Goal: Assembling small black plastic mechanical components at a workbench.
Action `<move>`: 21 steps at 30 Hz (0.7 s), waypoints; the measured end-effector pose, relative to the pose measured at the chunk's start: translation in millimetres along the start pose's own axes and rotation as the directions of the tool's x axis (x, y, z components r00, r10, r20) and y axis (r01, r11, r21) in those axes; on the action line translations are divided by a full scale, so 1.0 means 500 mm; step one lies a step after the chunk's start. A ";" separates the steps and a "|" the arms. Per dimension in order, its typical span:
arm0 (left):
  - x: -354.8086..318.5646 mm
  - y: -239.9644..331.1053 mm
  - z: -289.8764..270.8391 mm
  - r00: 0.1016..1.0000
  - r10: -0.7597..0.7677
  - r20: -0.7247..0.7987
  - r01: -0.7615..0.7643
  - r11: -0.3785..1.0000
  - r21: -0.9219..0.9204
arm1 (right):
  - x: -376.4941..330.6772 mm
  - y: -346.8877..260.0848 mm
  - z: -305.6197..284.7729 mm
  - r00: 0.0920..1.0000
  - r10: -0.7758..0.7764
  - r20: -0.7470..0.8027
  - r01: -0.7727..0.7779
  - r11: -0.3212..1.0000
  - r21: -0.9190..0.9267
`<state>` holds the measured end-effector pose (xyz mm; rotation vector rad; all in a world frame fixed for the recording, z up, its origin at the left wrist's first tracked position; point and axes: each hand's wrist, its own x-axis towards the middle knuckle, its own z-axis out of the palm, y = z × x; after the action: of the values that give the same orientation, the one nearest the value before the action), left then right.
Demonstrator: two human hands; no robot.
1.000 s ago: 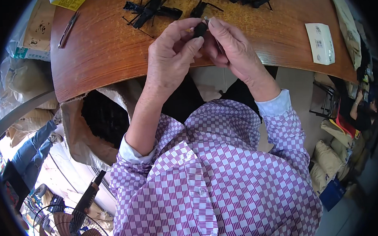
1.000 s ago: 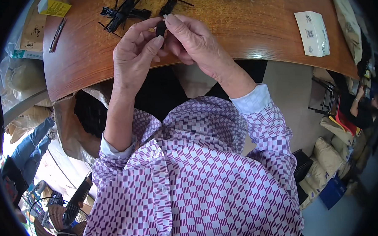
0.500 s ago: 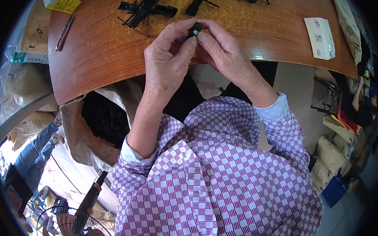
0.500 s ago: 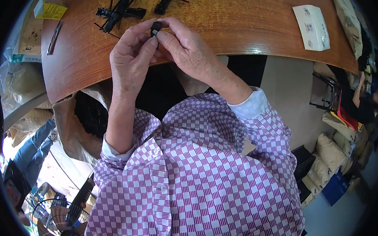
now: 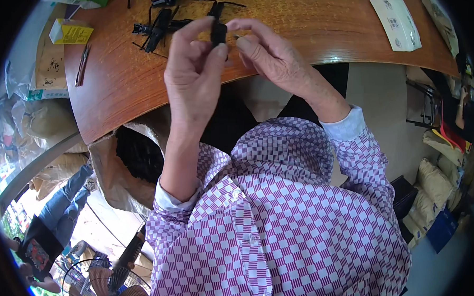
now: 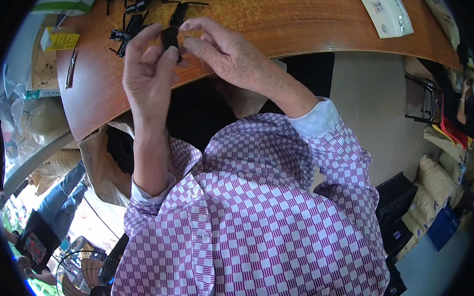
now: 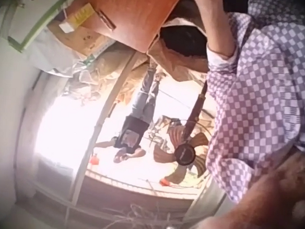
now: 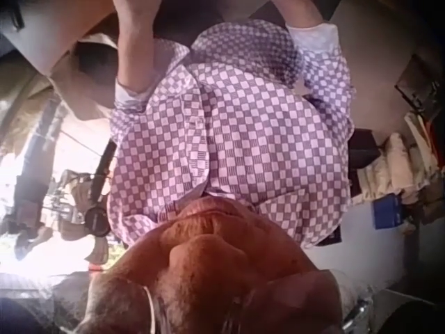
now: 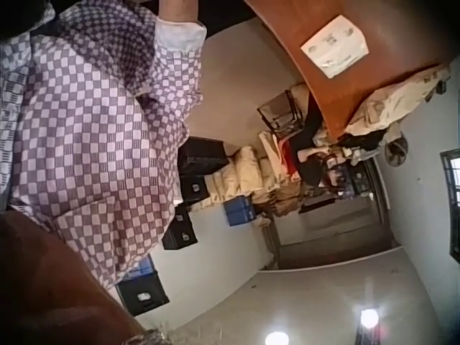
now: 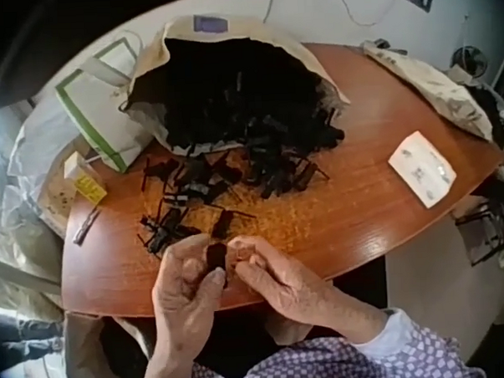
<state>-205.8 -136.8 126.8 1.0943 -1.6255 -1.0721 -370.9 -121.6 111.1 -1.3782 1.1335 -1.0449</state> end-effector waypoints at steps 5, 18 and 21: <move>0.009 0.034 -0.006 0.964 -0.234 0.127 0.266 0.823 -0.502 | -0.017 -0.005 -0.015 0.999 -0.009 -0.050 0.012 0.998 0.067; -0.006 0.044 0.013 0.890 -0.318 0.327 0.452 0.714 -0.535 | -0.016 -0.008 -0.033 0.991 0.118 0.057 -0.130 0.872 0.471; -0.006 0.039 0.002 0.887 -0.293 0.356 0.430 0.804 -0.411 | -0.019 -0.002 -0.034 0.991 0.105 0.087 -0.131 0.899 0.417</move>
<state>-209.9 -129.3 144.7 0.9623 -1.2552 -1.8484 -389.2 -115.3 113.5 -0.9772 0.8676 -1.0758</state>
